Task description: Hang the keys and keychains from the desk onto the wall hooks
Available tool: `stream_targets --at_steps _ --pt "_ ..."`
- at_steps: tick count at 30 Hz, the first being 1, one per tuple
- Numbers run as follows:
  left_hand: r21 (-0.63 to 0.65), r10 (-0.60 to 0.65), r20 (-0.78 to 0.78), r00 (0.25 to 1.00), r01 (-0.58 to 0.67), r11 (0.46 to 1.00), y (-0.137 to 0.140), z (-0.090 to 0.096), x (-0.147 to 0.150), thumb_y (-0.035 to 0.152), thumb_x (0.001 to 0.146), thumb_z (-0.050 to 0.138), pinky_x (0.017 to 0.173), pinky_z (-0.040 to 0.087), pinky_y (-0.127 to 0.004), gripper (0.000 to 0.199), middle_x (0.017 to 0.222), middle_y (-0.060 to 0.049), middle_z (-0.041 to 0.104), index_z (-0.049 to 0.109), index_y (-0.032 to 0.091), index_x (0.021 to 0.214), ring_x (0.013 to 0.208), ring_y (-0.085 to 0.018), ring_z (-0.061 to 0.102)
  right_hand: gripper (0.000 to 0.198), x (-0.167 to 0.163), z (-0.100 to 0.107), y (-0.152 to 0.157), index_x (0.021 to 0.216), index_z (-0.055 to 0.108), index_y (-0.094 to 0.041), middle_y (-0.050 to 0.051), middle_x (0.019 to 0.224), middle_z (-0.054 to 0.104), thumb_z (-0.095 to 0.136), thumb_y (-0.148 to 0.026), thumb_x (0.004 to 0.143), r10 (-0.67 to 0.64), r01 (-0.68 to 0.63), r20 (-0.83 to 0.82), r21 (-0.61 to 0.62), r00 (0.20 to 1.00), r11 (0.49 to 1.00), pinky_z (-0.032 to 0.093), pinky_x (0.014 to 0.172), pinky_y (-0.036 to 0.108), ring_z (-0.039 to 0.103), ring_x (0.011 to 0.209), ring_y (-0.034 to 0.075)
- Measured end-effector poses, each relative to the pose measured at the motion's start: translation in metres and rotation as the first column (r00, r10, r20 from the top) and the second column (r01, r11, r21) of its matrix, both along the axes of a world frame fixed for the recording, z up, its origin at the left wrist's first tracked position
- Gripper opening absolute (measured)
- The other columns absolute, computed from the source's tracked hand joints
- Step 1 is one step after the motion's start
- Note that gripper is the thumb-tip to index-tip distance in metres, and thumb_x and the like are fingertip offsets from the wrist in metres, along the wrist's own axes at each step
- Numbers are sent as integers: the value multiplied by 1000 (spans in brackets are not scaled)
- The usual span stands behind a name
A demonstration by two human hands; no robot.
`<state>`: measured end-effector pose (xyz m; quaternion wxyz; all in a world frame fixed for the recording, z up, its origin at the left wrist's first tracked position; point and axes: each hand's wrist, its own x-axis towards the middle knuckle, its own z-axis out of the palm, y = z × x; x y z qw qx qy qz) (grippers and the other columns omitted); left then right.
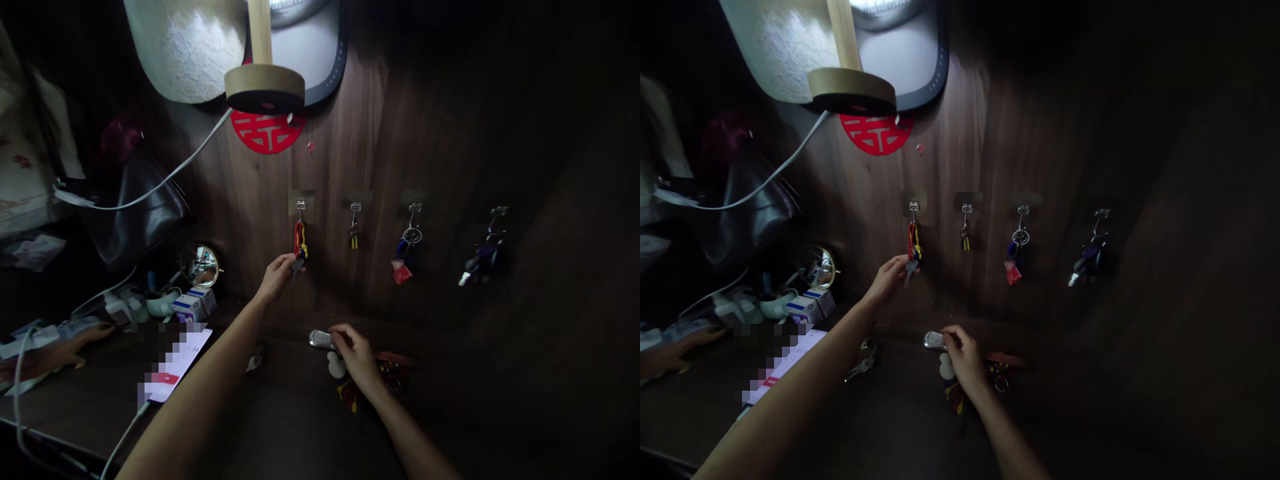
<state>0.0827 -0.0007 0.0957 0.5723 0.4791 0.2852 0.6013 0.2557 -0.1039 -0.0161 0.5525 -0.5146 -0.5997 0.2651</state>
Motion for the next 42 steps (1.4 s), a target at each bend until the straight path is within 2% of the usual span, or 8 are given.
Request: stream_targets --at_steps 6,13,20,24,30,34,37,42 --pt "-59 -33 -20 999 32 998 -14 -28 -14 37 66 70 80 47 -32 34 78 0 63 62 15 91 71 -15 66 30 9 3 3 80 64 -18 2 64 61 55 -47 75 -24 24 -99 -2 995 1000 41 51 24 55 57 16" --pt "-127 21 -78 997 -31 991 -31 -60 -21 38 63 72 74 48 -29 38 80 -3 67 61 15 90 67 -13 65 32 24 5 4 80 63 -18 2 62 60 60 -48 70 -117 116 -209 -16 971 993 38 46 22 50 51 12" --pt "-109 4 -198 980 -26 994 -63 -87 -12 39 64 69 72 49 -28 35 77 -3 68 61 15 88 66 -14 64 35 38 6 8 78 63 -17 1 60 59 62 -49 65 -192 185 -260 -51 946 981 38 46 22 49 49 11" --pt "-31 -28 -332 943 19 999 -78 -98 -1 38 72 63 76 48 -28 30 84 -5 68 61 16 91 78 -16 64 34 43 10 5 78 64 -17 2 62 60 61 -48 64 -221 200 -223 -113 949 973 35 42 21 49 50 11" --pt "251 39 -658 752 170 953 -102 -106 12 28 83 49 89 43 -30 20 99 -3 67 63 22 96 97 -18 59 33 58 9 2 82 63 -18 3 70 63 58 -45 65 -214 175 -129 -261 968 949 37 37 17 53 55 13" --pt "386 88 -801 592 399 832 -117 -104 19 25 87 45 96 39 -34 24 112 -4 63 61 25 106 108 -18 53 30 70 3 4 80 63 -18 3 70 63 58 -44 67 -165 138 -85 -257 983 956 44 39 20 56 58 14" --pt "444 207 -862 464 489 751 -120 -104 21 25 87 48 104 31 -41 31 127 -3 55 55 28 116 122 -20 41 27 76 0 4 79 64 -19 2 69 61 58 -42 67 -158 137 -75 -230 985 963 49 41 22 58 64 15" --pt "446 323 -892 315 503 740 -115 -111 21 30 86 49 108 22 -46 34 129 -1 54 51 29 120 129 -21 33 20 81 -4 4 76 64 -19 1 68 61 56 -37 69 -130 123 -15 -222 991 967 51 45 24 58 61 14"
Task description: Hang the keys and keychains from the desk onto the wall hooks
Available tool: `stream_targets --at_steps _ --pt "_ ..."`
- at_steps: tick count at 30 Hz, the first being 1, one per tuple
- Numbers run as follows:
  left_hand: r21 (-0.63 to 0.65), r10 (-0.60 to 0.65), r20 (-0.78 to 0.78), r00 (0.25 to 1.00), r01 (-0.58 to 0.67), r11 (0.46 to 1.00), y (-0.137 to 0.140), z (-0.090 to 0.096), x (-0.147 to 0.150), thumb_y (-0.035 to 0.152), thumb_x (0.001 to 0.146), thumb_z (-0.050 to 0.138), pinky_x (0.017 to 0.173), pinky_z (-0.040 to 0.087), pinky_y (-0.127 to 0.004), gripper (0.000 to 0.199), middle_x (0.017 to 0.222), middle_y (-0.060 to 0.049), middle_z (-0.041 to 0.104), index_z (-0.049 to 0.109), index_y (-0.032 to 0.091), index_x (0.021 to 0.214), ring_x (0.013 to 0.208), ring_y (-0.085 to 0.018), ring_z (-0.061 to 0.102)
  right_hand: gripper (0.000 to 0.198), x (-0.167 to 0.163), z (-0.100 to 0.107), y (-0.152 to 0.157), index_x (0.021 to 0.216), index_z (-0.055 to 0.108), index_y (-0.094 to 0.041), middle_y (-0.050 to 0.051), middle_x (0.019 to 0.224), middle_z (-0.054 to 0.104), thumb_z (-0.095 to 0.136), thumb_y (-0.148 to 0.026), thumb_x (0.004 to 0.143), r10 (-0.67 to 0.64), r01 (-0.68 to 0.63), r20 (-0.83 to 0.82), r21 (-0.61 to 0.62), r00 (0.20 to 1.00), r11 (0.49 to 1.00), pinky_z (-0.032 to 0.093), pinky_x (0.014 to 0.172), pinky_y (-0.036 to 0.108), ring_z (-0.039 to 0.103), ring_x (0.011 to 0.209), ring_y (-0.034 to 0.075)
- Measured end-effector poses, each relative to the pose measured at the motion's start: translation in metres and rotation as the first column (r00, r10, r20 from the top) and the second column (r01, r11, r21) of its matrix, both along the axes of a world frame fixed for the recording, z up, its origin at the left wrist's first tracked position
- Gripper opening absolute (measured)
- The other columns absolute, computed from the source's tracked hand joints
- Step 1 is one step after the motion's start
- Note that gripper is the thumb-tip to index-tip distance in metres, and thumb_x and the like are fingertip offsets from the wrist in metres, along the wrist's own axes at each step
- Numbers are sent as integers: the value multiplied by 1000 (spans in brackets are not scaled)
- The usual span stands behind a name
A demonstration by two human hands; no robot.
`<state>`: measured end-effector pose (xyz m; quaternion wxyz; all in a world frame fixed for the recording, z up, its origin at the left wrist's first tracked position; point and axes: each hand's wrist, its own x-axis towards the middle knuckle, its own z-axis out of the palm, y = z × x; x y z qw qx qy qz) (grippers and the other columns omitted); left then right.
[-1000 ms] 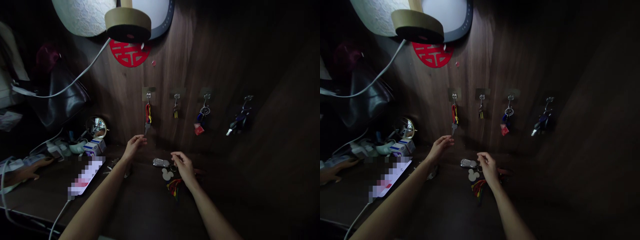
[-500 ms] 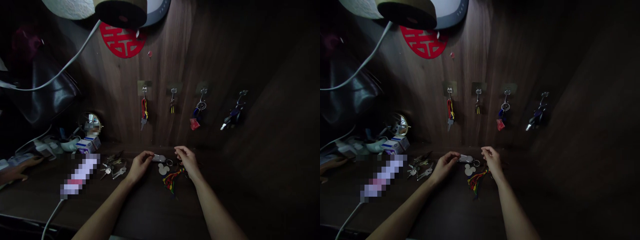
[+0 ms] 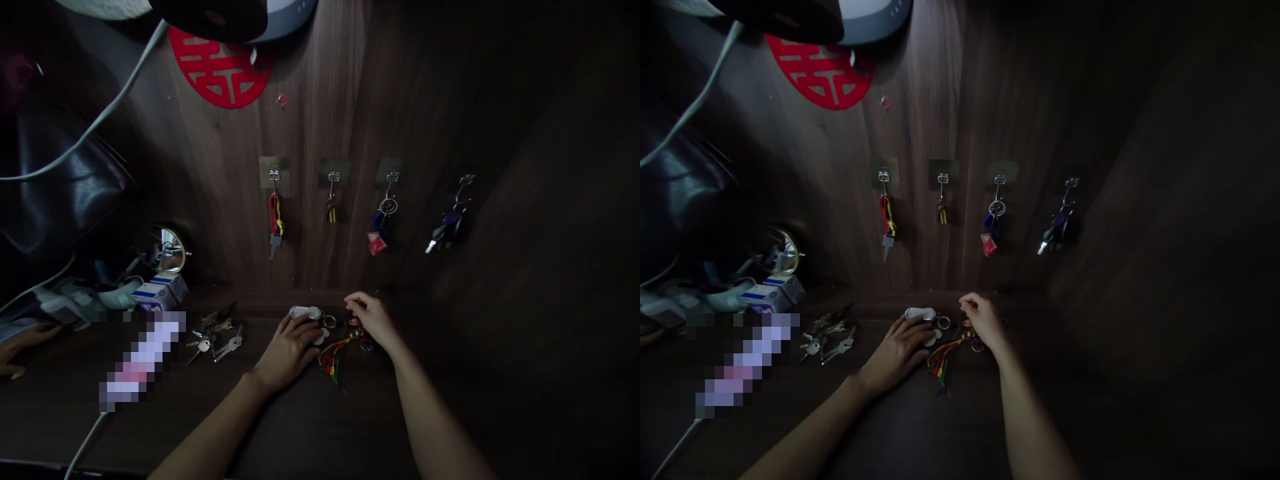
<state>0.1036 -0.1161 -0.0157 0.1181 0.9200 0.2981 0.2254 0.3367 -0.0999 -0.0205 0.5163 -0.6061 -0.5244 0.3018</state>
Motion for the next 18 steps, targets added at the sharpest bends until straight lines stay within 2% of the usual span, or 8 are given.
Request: stream_targets --at_steps 7,11,18 --pt "17 116 -5 993 -116 993 5 -7 -4 31 87 48 101 32 -41 35 126 -3 55 48 25 122 127 -21 34 17 0 1 -2 78 67 -21 0 70 65 54 -30 72 59 -62 286 2 956 998 45 53 25 57 59 14" --pt "7 225 -5 974 -225 974 7 -6 -9 29 86 49 93 38 -41 34 120 -5 59 49 25 120 121 -23 40 16 -2 5 -4 78 66 -22 0 71 68 53 -29 73 66 -71 378 0 924 997 43 59 26 59 62 16" --pt "9 364 7 931 -364 931 11 -4 -18 22 85 46 90 37 -40 34 116 -8 60 50 22 118 114 -23 46 17 -9 3 -5 81 64 -23 1 79 69 48 -25 77 103 -113 483 -8 870 994 44 67 28 62 73 18"
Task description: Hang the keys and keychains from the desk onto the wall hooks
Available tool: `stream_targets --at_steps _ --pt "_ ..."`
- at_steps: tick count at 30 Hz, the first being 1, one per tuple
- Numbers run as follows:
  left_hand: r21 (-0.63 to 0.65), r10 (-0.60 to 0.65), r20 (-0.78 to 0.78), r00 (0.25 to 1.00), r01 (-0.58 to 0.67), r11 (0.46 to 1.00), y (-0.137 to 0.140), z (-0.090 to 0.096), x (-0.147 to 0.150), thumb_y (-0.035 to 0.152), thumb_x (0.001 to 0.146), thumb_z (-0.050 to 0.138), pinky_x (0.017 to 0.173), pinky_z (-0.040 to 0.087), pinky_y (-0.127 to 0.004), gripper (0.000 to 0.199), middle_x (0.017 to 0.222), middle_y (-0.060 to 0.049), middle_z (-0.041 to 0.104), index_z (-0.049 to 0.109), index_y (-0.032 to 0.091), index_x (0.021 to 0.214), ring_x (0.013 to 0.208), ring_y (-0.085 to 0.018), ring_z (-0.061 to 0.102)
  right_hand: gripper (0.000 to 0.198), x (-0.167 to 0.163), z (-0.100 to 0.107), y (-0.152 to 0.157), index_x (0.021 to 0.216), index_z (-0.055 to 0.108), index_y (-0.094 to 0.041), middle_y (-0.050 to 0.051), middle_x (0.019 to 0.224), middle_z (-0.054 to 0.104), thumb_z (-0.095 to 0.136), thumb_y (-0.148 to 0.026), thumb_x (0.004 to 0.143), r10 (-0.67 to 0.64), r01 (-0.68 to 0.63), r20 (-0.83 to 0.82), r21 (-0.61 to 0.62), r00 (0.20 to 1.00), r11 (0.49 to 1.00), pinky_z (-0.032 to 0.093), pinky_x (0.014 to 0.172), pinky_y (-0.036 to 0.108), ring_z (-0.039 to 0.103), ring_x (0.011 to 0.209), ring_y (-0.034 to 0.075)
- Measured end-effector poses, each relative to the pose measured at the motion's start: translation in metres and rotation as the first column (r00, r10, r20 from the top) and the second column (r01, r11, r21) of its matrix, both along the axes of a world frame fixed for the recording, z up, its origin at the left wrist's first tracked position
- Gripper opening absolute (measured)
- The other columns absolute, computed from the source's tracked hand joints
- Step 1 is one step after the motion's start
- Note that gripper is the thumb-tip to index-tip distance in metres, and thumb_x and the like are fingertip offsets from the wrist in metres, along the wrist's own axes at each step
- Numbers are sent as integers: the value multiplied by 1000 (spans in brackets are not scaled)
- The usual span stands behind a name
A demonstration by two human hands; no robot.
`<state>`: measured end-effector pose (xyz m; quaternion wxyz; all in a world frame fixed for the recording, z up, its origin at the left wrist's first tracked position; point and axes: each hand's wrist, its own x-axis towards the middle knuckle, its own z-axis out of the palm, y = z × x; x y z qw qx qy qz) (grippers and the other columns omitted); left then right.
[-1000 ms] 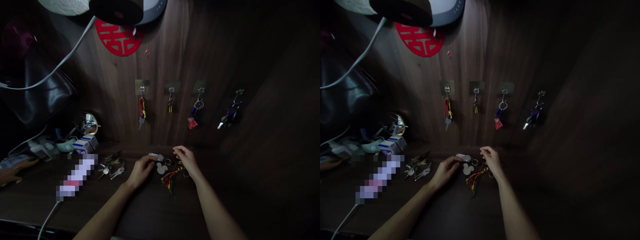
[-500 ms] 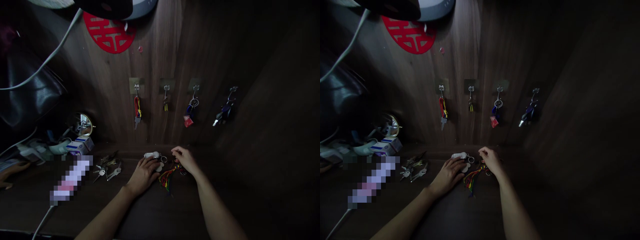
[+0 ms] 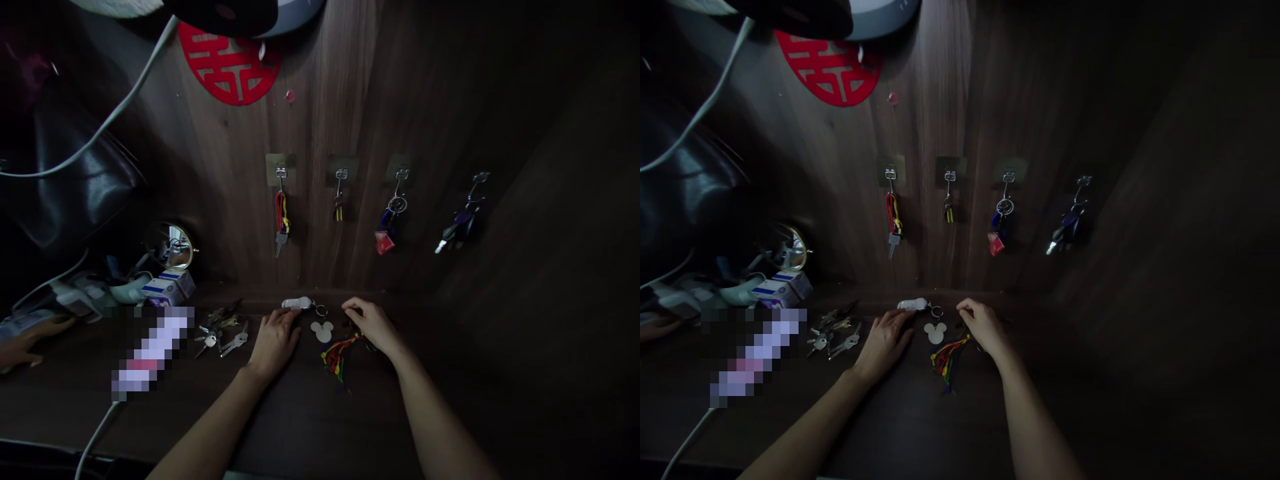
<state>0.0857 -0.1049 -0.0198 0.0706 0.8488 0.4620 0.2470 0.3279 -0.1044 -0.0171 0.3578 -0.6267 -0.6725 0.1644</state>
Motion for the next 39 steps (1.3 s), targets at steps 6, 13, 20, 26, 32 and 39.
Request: stream_targets --at_steps 6,13,20,26,32,39 --pt "30 70 -32 997 -69 997 3 0 -4 22 84 46 86 38 -40 34 110 -7 61 51 23 117 104 -24 50 18 -18 -5 1 87 63 -24 2 91 66 47 -21 80 61 -72 167 59 984 996 40 81 33 57 90 19" --pt "87 159 -2 987 -159 984 8 -4 -8 23 83 48 87 42 -42 33 114 -9 54 52 23 115 105 -25 49 26 -39 -5 0 106 60 -26 2 107 64 45 -24 84 56 -82 283 80 958 993 37 87 37 51 102 21" --pt "90 48 -26 999 -45 995 11 -12 1 29 84 50 102 31 -47 48 137 -10 42 39 24 130 128 -26 34 34 -53 -7 5 117 57 -28 4 121 59 40 -24 87 55 -93 404 76 913 993 34 90 39 47 111 22" --pt "124 63 -14 998 -61 990 8 -7 -3 31 83 53 99 34 -45 39 126 -7 52 49 25 121 116 -26 45 23 -52 -8 5 97 65 -28 3 115 62 45 -23 85 21 -51 427 59 904 997 36 85 38 51 105 23" --pt "129 60 -19 998 -57 990 5 -8 -5 30 83 53 97 35 -45 37 124 -7 52 50 25 119 112 -26 46 21 -55 -6 4 99 64 -27 3 113 62 48 -29 85 28 -53 412 48 911 997 36 80 37 52 102 23" --pt "94 77 -45 996 -72 993 5 -6 -4 28 82 54 96 35 -44 39 123 -6 52 49 23 119 112 -26 45 14 -72 -7 5 89 64 -25 3 105 64 53 -26 82 -21 -4 392 63 920 998 34 80 36 52 99 23"
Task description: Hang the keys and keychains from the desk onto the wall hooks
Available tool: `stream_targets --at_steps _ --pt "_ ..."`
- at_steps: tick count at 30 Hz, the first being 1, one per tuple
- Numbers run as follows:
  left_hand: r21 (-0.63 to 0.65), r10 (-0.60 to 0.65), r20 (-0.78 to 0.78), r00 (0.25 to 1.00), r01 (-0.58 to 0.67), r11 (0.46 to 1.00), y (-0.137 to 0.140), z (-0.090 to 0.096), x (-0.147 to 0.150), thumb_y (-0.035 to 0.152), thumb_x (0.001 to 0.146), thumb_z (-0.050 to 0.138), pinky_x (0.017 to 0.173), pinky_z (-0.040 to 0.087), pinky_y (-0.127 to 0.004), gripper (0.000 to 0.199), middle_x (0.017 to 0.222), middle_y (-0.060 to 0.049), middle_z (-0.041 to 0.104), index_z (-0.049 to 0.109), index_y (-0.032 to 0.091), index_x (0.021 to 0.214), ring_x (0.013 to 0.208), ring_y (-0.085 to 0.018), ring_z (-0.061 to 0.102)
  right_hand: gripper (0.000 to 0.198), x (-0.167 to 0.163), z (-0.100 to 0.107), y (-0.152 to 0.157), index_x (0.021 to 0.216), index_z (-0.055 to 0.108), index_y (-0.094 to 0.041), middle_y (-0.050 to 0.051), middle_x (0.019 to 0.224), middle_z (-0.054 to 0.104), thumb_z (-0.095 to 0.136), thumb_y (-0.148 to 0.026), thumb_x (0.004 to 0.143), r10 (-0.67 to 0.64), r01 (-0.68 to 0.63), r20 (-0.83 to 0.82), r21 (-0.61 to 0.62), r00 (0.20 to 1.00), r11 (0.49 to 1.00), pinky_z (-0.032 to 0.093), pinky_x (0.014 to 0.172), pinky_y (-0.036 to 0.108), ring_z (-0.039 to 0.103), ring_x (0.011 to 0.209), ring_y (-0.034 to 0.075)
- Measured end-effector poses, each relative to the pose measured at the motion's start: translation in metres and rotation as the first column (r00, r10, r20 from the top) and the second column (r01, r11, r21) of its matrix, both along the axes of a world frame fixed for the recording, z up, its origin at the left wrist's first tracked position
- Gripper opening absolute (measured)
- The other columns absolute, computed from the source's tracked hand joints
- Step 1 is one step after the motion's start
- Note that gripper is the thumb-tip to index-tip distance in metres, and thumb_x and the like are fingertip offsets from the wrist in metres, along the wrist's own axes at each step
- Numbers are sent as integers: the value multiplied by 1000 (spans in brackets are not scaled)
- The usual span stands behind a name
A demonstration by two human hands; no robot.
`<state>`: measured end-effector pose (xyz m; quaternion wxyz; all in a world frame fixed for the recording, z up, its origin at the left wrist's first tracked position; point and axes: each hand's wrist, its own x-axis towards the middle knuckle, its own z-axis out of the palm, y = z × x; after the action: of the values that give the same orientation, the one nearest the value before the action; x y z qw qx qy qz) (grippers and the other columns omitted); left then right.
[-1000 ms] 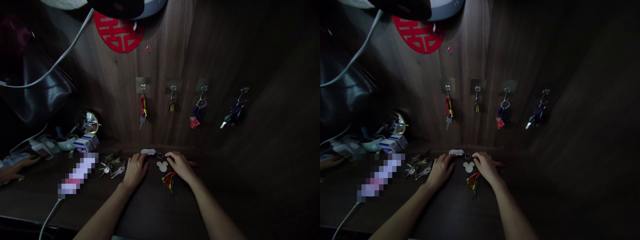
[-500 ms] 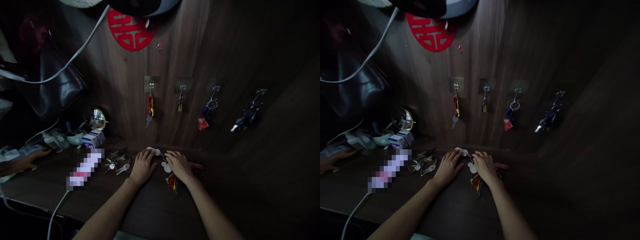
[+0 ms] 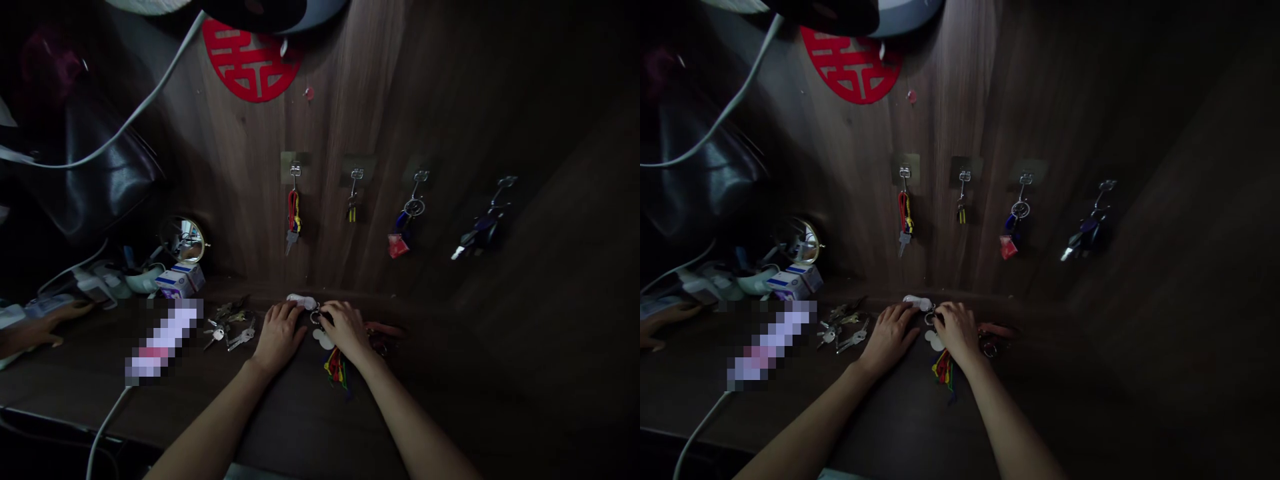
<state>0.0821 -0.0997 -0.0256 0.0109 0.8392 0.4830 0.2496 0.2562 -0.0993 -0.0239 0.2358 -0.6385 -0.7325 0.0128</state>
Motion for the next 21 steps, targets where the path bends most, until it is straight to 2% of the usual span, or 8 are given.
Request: stream_targets --at_steps 5,8,10,14,21 --pt "-19 5 1 1000 -5 1000 -1 0 -1 25 82 53 96 35 -43 35 122 -6 54 50 22 116 109 -24 48 9 -1 1 -2 72 62 -22 3 94 65 55 -21 77 -1 -1 -71 -22 997 1000 34 78 35 54 93 23" --pt "-17 5 26 1000 -5 1000 -1 1 -1 25 82 53 95 35 -43 33 121 -6 54 51 22 115 108 -24 48 8 3 2 -1 71 60 -21 2 81 65 54 -22 76 15 -25 -209 -44 978 999 37 74 32 57 83 20" --pt "-19 0 66 998 1 1000 0 2 -2 24 82 53 94 36 -43 31 118 -6 56 52 22 113 107 -24 49 8 5 3 -1 73 59 -20 1 73 64 52 -24 77 41 -71 -383 -65 923 995 39 66 28 58 71 17" --pt "0 -54 220 974 55 998 1 7 -1 23 87 46 91 38 -38 20 103 -4 62 56 22 104 99 -21 53 14 7 4 -1 75 57 -19 0 68 62 53 -33 77 109 -170 -664 -27 740 985 41 57 25 57 62 15" --pt "35 -137 447 884 136 990 -2 14 3 27 89 44 86 38 -35 22 97 -4 64 59 23 105 93 -19 55 20 -6 17 -10 78 56 -19 -1 67 60 56 -39 78 191 -227 -803 72 565 971 44 60 26 58 63 14"
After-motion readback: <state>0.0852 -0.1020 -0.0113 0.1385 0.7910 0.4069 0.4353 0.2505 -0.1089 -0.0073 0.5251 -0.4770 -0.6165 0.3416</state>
